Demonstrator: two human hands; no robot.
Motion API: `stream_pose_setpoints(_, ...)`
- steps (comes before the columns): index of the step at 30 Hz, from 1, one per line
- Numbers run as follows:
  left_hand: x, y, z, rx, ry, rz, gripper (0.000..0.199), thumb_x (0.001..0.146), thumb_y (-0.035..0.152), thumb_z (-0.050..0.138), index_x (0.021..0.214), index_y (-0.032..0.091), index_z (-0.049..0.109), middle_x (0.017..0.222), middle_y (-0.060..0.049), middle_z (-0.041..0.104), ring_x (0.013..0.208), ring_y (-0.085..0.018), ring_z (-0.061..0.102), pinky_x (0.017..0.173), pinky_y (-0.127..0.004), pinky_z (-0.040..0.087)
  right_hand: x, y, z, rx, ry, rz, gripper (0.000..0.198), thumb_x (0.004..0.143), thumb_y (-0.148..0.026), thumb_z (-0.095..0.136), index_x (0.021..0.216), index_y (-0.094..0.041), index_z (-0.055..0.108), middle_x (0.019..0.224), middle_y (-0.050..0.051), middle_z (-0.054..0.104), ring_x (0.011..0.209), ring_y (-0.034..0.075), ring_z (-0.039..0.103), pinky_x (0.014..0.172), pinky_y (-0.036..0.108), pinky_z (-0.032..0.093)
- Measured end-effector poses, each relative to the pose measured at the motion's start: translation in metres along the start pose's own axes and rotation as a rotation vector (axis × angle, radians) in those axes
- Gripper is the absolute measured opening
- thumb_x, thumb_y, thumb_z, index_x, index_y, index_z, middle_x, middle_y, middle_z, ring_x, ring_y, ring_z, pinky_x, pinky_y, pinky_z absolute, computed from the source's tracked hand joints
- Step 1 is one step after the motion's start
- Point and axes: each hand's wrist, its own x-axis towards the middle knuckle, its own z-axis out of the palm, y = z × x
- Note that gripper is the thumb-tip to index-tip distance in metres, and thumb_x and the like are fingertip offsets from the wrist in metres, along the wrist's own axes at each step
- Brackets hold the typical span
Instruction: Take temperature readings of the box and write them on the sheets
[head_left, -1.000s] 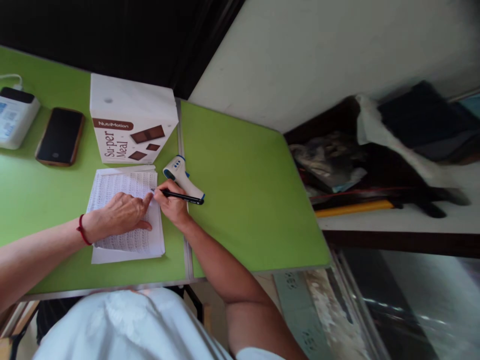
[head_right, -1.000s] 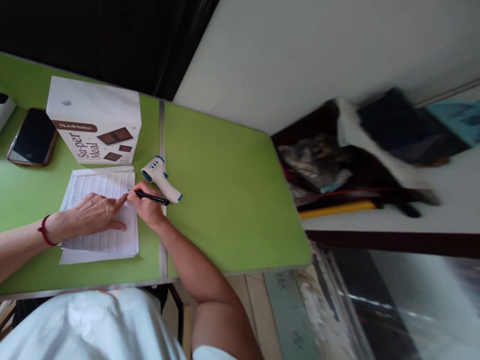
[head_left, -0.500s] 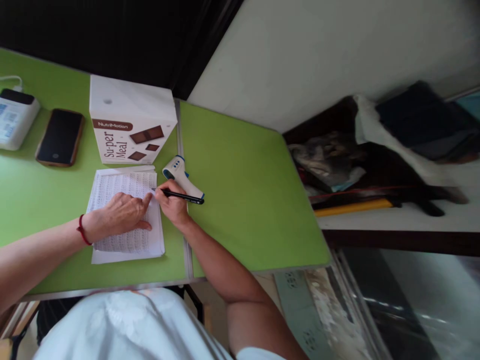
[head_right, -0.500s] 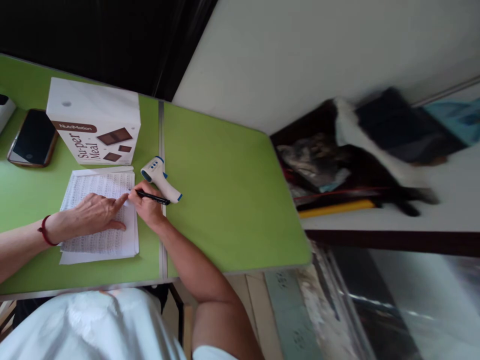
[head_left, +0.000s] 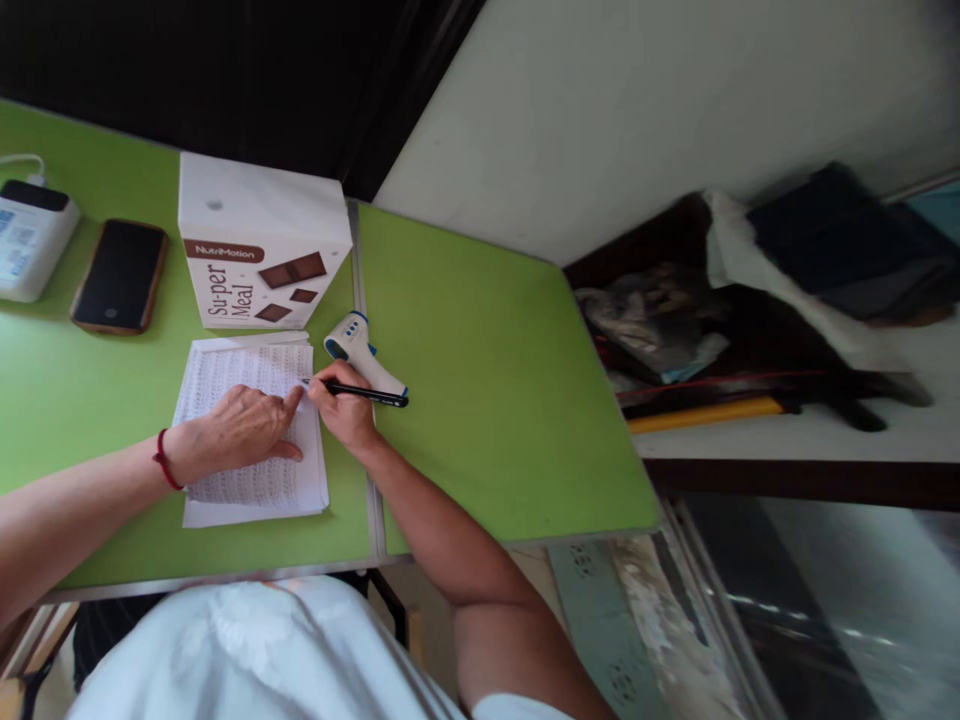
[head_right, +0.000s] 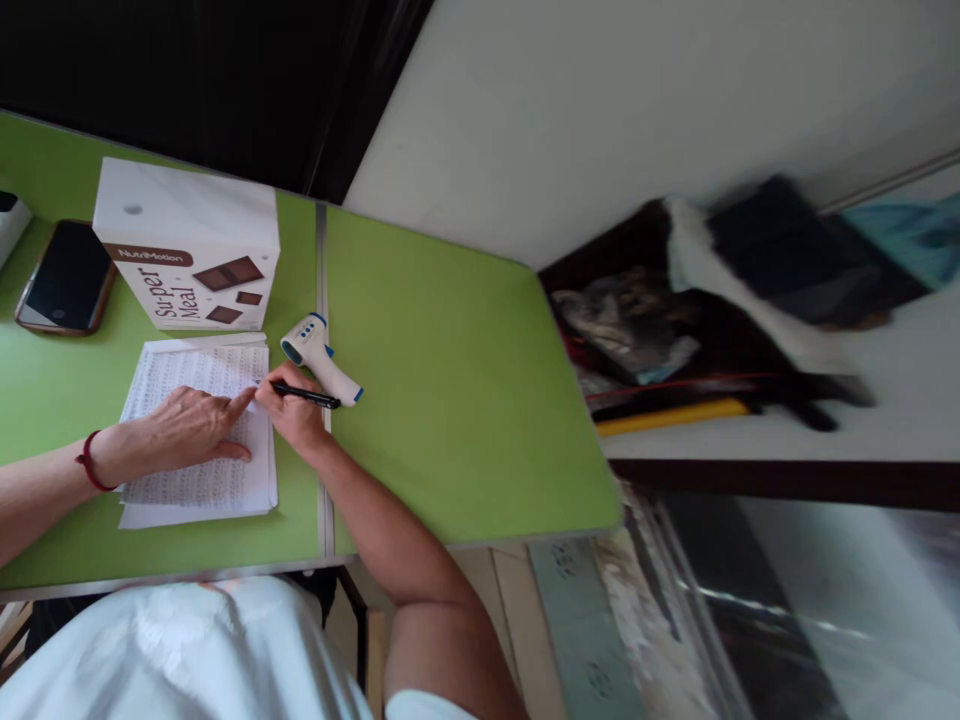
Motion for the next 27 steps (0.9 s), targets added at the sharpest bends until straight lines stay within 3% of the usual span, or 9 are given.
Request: stream_pose_setpoints(27,-0.0023,-0.0002,-0.0013,0.033,-0.004,0.008,0.082,0.091,0.057,0.051,0.144,-0.002,0.028,0.092,-0.02,0.07,0.082,-0.034,0.068,0.065,-0.037,0.044,0.0,0.0001,-0.0004,-0.015,0.007,0.022,0.016,0.08,-0.028,0.052,0.066,-0.023,0.047,0.057,-0.005,0.052,0.053,0.011,0.049,0.055,0.025,0.043)
